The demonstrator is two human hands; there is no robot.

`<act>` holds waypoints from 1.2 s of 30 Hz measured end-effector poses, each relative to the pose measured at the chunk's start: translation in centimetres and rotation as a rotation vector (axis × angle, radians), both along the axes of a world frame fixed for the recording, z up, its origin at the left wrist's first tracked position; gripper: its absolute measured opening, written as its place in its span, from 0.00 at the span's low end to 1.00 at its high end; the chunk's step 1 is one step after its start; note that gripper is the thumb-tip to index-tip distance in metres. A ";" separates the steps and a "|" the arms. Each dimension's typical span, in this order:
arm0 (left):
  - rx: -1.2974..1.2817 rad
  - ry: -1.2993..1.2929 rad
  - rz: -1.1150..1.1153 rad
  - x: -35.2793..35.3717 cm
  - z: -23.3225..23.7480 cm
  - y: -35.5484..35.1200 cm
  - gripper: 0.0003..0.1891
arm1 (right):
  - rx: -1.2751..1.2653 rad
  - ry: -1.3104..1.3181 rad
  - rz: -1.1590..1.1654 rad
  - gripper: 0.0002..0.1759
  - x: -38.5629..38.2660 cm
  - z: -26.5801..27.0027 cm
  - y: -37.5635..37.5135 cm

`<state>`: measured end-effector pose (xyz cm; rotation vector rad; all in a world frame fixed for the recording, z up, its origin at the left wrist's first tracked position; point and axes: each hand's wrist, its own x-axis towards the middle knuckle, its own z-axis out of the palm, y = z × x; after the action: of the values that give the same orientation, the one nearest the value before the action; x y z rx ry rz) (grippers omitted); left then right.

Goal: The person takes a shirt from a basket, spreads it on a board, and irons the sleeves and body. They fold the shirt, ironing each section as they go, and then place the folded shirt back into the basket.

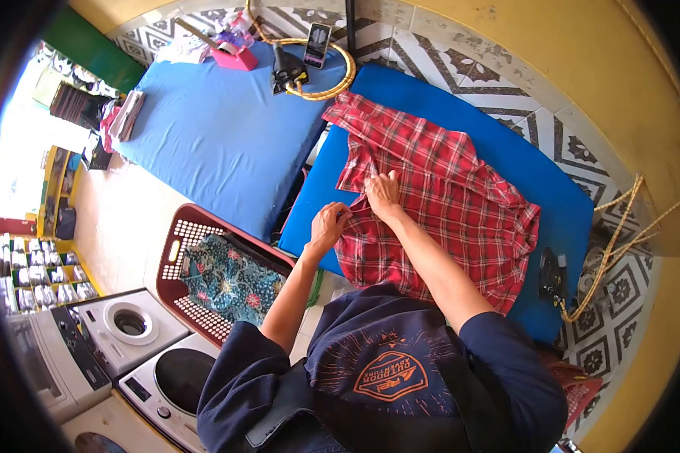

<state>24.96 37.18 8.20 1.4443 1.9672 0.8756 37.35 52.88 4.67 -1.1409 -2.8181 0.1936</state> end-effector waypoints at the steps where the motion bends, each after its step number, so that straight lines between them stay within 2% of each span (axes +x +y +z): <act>1: 0.044 0.028 0.016 0.2 -0.1 -0.1 0.04 | -0.082 0.004 -0.037 0.10 -0.1 0.1 0.0; 2: 0.089 0.056 0.032 0.4 -0.3 -0.2 0.04 | -0.163 0.005 -0.075 0.11 -0.1 1.3 -0.1; 3: 0.119 0.085 0.042 0.7 -0.4 -0.2 0.04 | -0.131 0.096 -0.107 0.13 -0.2 0.1 0.1; 6: 0.189 0.071 0.083 1.0 0.1 0.3 0.03 | -0.175 0.041 -0.078 0.13 -0.9 0.6 -0.5; 7: 0.153 0.028 0.134 1.1 0.0 0.6 0.04 | -0.216 0.110 -0.096 0.14 -1.5 0.3 -1.1; 8: 0.153 0.027 0.132 1.0 0.1 0.7 0.04 | -0.330 0.263 -0.103 0.13 -1.7 0.2 -1.9; 10: 0.196 0.006 0.237 1.4 -0.1 1.3 0.05 | -0.557 0.399 -0.225 0.13 -1.9 0.1 -2.8; 12: 0.220 0.024 0.242 1.6 -0.5 1.4 0.07 | -0.615 0.435 -0.222 0.14 -1.1 0.1 -2.2; 14: 0.199 -0.067 0.292 2.0 -1.1 1.2 0.07 | -0.881 0.377 -0.278 0.16 -0.1 -0.1 -2.1; 16: 0.209 -0.075 0.273 2.2 -1.3 1.6 0.07 | -0.868 0.395 -0.312 0.16 0.3 -0.5 -2.0; 19: 0.246 -0.137 0.292 2.3 -0.6 2.1 0.08 | -1.171 0.591 -0.322 0.15 0.9 -0.7 -1.6; 22: 0.225 -0.176 0.250 2.3 0.3 2.4 0.07 | -1.006 0.616 -0.285 0.14 1.5 0.3 -2.1; 23: 0.244 -0.168 0.276 2.1 -0.3 2.2 0.06 | -0.811 0.626 -0.187 0.14 1.5 1.7 -2.4; 24: 0.262 -0.170 0.290 1.9 -0.8 2.0 0.06 | -0.855 0.648 -0.065 0.14 1.9 3.0 -2.8; 25: 0.271 -0.007 0.233 0.5 -3.1 1.9 0.05 | -0.862 0.688 0.033 0.11 1.5 3.0 -3.3; 26: 0.228 0.193 0.215 0.8 -2.4 2.0 0.06 | -0.719 0.575 0.019 0.12 1.8 4.6 -3.5; 27: 0.105 0.119 0.191 0.9 -2.0 2.4 0.10 | -0.581 0.636 -0.032 0.13 2.0 4.0 -3.9; 28: 0.168 -0.223 0.202 -1.6 -8.5 2.3 0.08 | -0.445 0.620 -0.064 0.12 1.0 1.1 -3.9; 29: 0.054 -0.377 0.183 2.2 1.5 1.7 0.06 | -0.509 0.530 -0.067 0.09 2.3 3.7 -4.1; 30: 0.256 -0.264 0.121 1.4 -0.3 1.4 0.06 | -0.419 0.599 -0.068 0.08 1.5 1.6 -4.6; 31: 0.196 -0.176 0.110 1.0 0.1 0.8 0.08 | -0.480 0.468 -0.086 0.07 1.7 2.4 -4.9; 32: 0.195 -0.161 0.087 0.7 0.2 0.7 0.08 | -0.476 0.490 -0.103 0.07 2.1 3.1 -5.0; 34: 0.147 -0.235 0.028 0.3 -0.4 0.6 0.09 | -0.446 0.440 0.008 0.06 3.2 3.9 -5.0; 35: -0.084 -0.583 0.090 -0.1 -0.1 0.6 0.10 | -0.381 0.434 0.036 0.08 3.6 3.9 -5.2; 36: -0.093 -0.572 0.093 -0.3 0.3 0.9 0.10 | -0.390 0.445 0.035 0.08 4.4 3.8 -5.2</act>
<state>24.64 38.13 8.52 0.9186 1.6185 1.0788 41.76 47.69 8.45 -0.9548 -2.4587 0.9098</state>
